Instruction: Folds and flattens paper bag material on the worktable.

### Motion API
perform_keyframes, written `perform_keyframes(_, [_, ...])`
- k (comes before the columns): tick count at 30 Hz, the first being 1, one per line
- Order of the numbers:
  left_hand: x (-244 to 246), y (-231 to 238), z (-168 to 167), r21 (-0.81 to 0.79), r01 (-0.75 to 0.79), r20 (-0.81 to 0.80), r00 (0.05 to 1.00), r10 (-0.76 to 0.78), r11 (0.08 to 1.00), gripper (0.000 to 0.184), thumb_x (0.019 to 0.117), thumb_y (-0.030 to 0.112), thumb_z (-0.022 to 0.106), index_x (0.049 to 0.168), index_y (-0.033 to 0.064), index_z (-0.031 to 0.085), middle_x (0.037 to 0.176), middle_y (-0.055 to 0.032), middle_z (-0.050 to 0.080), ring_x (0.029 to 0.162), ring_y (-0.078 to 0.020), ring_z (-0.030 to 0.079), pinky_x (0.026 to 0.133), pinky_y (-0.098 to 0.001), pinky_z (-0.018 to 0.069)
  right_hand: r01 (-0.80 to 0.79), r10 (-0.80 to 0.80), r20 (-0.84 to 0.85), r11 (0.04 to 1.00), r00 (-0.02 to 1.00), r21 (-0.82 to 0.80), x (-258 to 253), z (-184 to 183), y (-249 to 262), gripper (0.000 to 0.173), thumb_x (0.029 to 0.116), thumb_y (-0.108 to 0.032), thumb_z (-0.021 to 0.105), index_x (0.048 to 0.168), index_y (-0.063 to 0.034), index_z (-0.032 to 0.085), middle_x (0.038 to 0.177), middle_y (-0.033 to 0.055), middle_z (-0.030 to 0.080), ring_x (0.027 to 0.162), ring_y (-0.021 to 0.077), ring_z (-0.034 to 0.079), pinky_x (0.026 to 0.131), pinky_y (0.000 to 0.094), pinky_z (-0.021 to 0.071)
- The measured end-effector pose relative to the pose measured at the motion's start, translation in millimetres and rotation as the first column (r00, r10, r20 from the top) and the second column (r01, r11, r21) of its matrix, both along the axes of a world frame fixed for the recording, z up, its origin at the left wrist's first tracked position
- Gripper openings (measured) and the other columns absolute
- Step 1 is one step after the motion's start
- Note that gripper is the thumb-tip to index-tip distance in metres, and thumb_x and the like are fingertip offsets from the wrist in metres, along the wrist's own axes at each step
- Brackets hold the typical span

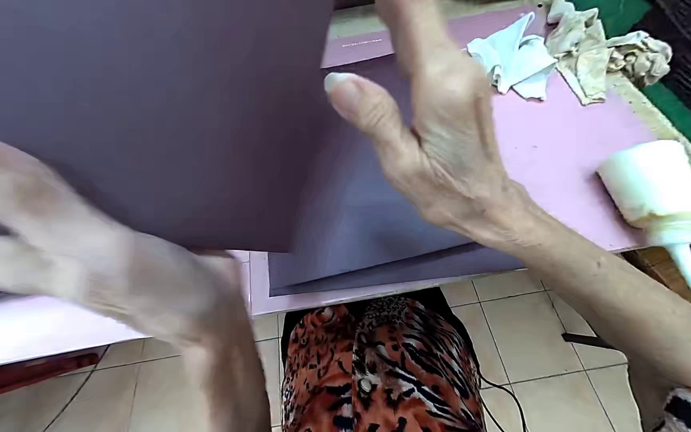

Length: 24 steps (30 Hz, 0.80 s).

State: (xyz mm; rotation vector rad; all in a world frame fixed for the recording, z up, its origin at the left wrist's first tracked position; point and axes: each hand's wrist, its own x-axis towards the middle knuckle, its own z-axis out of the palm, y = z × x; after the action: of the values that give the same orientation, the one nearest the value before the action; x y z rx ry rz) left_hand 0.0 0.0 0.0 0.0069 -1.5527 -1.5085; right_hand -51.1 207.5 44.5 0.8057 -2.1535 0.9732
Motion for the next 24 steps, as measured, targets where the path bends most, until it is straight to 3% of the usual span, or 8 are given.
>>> perform_keyframes(4, [29.7,95.1,-10.2,0.584,0.472,-0.044,0.831,-0.555,0.661,0.022,0.1099,0.026,0.041,0.128,0.0177,0.051,0.116,0.0032,0.071,0.113,-0.0109,0.069,0.099,-0.0346,0.0575,0.106,-0.161,0.261,0.971,0.952,0.213,-11.8,-7.1,4.8,0.075,0.1056,-0.051,0.043,0.155,0.0062,0.037,0.158,0.0306,0.037,0.150,0.0431,0.033,0.124,0.0545,0.0209])
perform_keyframes(10, [49.0,154.3,-26.0,0.955,0.280,-0.079,0.570,-0.818,0.103,0.023,0.1096,0.015,0.038,0.130,0.0101,0.047,0.119,-0.0075,0.065,0.112,-0.0185,0.067,0.100,-0.0365,0.0548,0.083,-0.323,0.380,0.845,0.867,0.529,-17.0,-52.3,70.3,0.079,0.1053,-0.056,0.034,0.153,0.0066,0.039,0.155,0.0347,0.039,0.148,0.0510,0.032,0.121,0.0664,0.0195])
perform_keyframes(13, [59.8,137.4,-12.7,0.976,0.217,-0.046,0.232,-0.972,0.006,0.028,0.1099,0.012,0.038,0.131,-0.0021,0.047,0.126,-0.0138,0.063,0.119,-0.0195,0.064,0.105,-0.0340,0.0508,0.052,-0.320,0.440,0.852,0.839,0.520,-16.7,-79.1,91.6,0.078,0.1051,-0.055,0.034,0.151,0.0075,0.043,0.156,0.0337,0.038,0.149,0.0490,0.032,0.122,0.0603,0.0212])
perform_keyframes(16, [59.4,114.1,0.6,0.855,0.517,0.078,-0.212,-0.974,-0.045,0.035,0.1088,0.005,0.033,0.133,-0.0109,0.052,0.125,-0.0166,0.067,0.113,-0.0178,0.069,0.099,-0.0316,0.0557,0.046,-0.282,0.407,0.864,0.869,0.501,-14.4,-85.6,95.1,0.075,0.1055,-0.052,0.037,0.146,0.0098,0.048,0.154,0.0331,0.042,0.147,0.0476,0.037,0.122,0.0570,0.0256])
perform_keyframes(17, [53.6,109.2,4.5,0.681,0.732,0.233,-0.200,-0.952,0.013,0.035,0.1077,0.001,0.034,0.133,-0.0125,0.054,0.126,-0.0183,0.067,0.114,-0.0177,0.069,0.098,-0.0303,0.0559,0.044,-0.264,0.381,0.866,0.886,0.497,-12.3,-87.0,93.6,0.070,0.1064,-0.048,0.039,0.144,0.0105,0.050,0.152,0.0328,0.044,0.145,0.0475,0.040,0.121,0.0561,0.0278])
perform_keyframes(19, [31.6,102.5,4.6,-0.077,0.962,0.602,0.254,-0.757,0.261,0.035,0.1015,-0.004,0.046,0.133,-0.0073,0.061,0.119,-0.0172,0.071,0.106,-0.0182,0.069,0.090,-0.0302,0.0543,0.023,-0.218,0.353,0.876,0.910,0.482,-7.8,-84.8,91.0,0.057,0.1088,-0.035,0.041,0.141,0.0117,0.053,0.149,0.0308,0.049,0.143,0.0457,0.044,0.120,0.0538,0.0310])
perform_keyframes(21, [3.3,89.4,-5.2,-0.588,0.788,0.716,0.611,-0.338,0.181,0.049,0.1047,0.014,0.052,0.149,-0.0041,0.045,0.148,-0.0198,0.054,0.140,-0.0304,0.050,0.116,-0.0461,0.0368,0.016,-0.174,0.314,0.894,0.933,0.448,-10.1,-86.6,95.0,0.048,0.1076,-0.024,0.042,0.135,0.0115,0.059,0.144,0.0292,0.056,0.138,0.0445,0.051,0.118,0.0525,0.0349])
perform_keyframes(24, [-30.7,45.5,-41.2,-0.753,0.658,0.659,0.752,0.030,0.025,0.065,0.1099,0.040,0.026,0.157,-0.0049,0.029,0.165,-0.0231,0.027,0.155,-0.0389,0.021,0.123,-0.0635,0.0084,0.002,-0.158,0.303,0.890,0.940,0.456,-15.2,-88.1,104.7,0.042,0.1086,-0.017,0.040,0.135,0.0096,0.060,0.143,0.0265,0.057,0.138,0.0422,0.052,0.119,0.0501,0.0355])
